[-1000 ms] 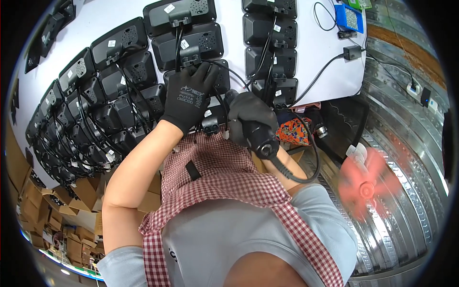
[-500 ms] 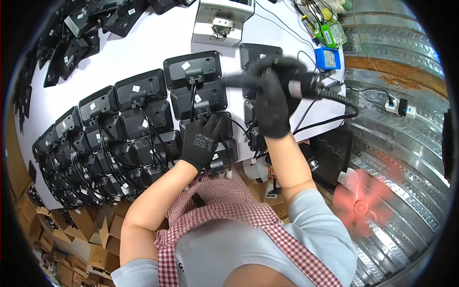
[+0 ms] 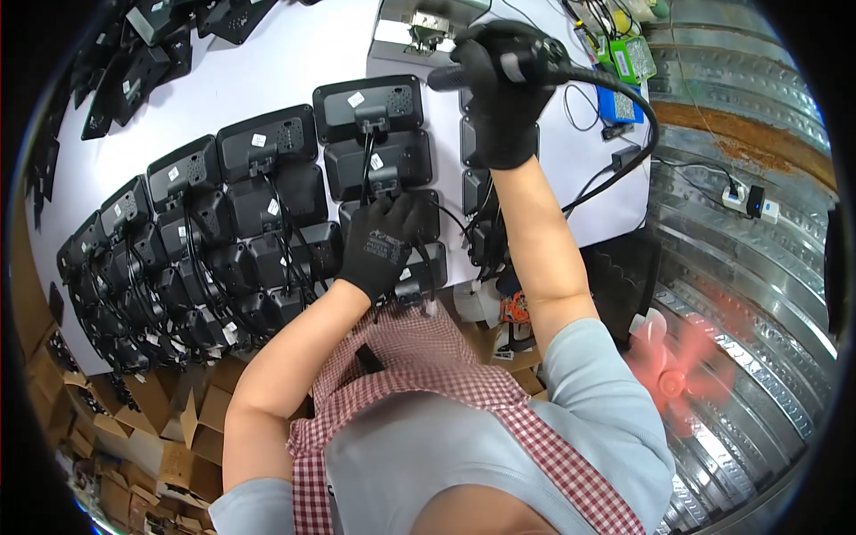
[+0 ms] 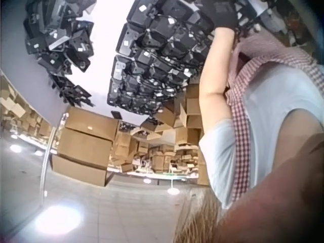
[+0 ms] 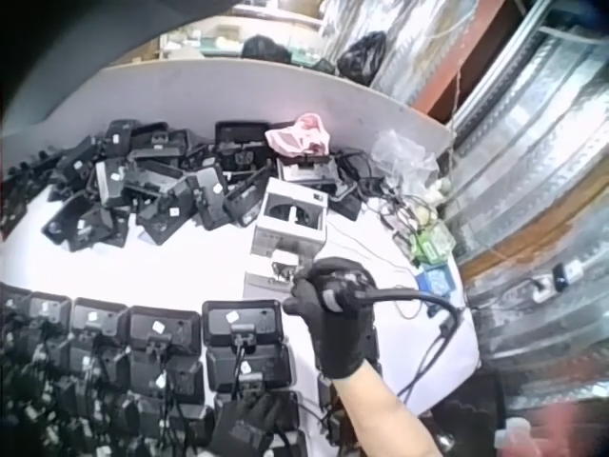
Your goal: The person fastens screws into small black plastic enclosures on a workbench using an electric screwdriver.
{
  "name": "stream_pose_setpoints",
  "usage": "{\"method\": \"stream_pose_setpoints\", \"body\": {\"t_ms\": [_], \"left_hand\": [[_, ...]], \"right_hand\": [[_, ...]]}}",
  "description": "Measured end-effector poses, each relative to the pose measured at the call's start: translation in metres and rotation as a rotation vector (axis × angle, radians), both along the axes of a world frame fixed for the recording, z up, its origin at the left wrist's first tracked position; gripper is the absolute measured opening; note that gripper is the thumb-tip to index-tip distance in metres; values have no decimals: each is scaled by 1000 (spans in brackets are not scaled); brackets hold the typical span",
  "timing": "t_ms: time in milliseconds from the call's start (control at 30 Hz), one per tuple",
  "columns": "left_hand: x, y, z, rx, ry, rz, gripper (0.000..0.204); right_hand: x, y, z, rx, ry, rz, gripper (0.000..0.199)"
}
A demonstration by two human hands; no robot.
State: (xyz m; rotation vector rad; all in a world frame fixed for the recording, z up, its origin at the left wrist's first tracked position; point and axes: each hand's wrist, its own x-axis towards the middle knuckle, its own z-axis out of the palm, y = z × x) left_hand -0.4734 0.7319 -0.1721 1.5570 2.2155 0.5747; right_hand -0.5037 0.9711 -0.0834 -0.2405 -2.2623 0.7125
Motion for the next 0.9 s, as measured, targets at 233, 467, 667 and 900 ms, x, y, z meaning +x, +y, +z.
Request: {"method": "stream_pose_setpoints", "body": {"t_ms": [233, 467, 667, 900], "left_hand": [[13, -27, 7, 162, -61, 80, 63], [60, -59, 28, 48, -68, -127, 63], [83, -51, 20, -157, 79, -112, 65], [90, -53, -7, -179, 245, -91, 74]], "right_hand": [[156, -62, 9, -1333, 216, 86, 21], [206, -102, 2, -927, 137, 37, 30], [216, -108, -15, -869, 40, 119, 36], [216, -109, -22, -843, 25, 113, 34]]}}
